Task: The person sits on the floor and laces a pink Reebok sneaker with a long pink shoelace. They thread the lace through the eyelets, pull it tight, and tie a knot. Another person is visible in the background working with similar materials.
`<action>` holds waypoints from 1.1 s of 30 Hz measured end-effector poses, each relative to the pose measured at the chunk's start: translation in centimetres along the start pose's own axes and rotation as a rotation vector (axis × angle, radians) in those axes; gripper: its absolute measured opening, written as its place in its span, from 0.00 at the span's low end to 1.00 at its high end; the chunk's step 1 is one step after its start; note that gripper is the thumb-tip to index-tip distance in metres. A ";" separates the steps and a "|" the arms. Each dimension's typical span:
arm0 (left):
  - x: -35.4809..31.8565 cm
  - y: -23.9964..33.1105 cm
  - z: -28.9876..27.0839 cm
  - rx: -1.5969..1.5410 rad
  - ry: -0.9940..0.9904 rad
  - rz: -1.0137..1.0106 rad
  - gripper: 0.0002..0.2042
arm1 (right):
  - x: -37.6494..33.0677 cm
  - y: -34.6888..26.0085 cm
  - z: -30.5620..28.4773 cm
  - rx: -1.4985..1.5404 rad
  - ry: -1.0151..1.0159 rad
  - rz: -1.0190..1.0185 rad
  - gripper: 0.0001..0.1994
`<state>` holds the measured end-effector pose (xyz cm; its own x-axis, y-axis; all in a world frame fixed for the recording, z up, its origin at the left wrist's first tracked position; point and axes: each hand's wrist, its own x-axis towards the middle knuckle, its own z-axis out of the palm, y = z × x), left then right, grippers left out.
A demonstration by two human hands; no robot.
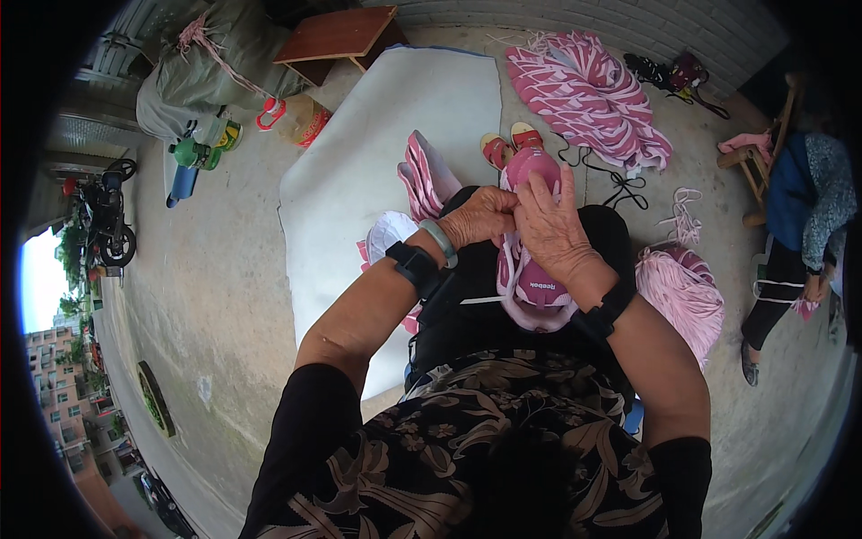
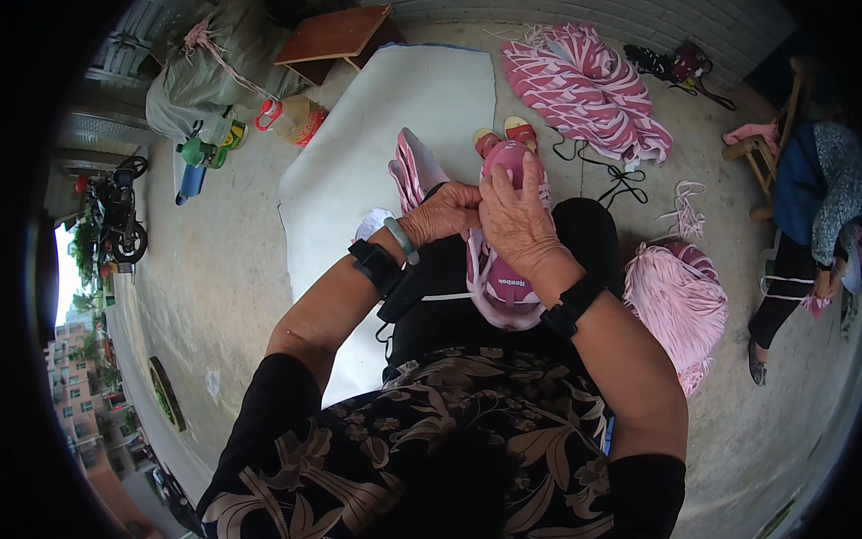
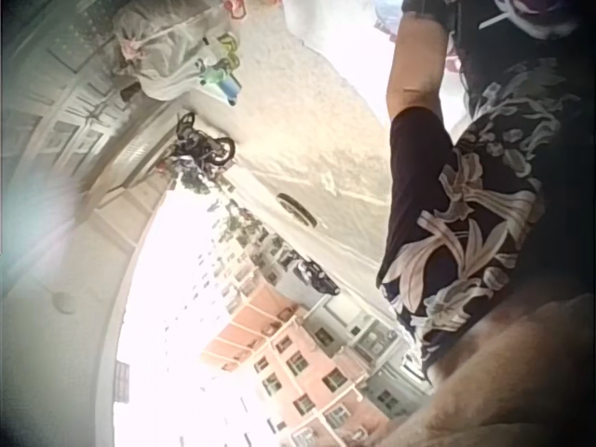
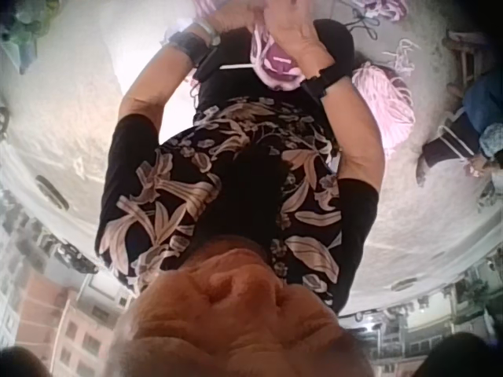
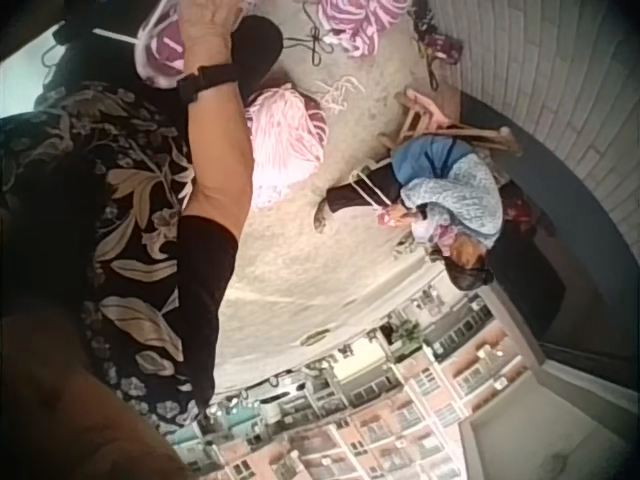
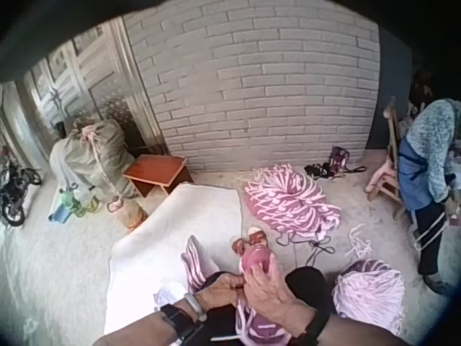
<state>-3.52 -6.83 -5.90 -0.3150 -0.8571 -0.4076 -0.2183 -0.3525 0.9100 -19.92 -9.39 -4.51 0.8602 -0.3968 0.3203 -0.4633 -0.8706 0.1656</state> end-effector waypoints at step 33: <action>0.1 3.9 4.5 0.954 0.494 0.268 0.30 | -25.8 9.6 -1.5 0.520 -0.110 0.694 0.08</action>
<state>-8.55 -6.56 -2.76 -0.1020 -0.9928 0.0624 -0.8873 0.1192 0.4454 -46.90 -7.00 -9.78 0.4476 -0.8892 0.0945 -0.7575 -0.4332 -0.4883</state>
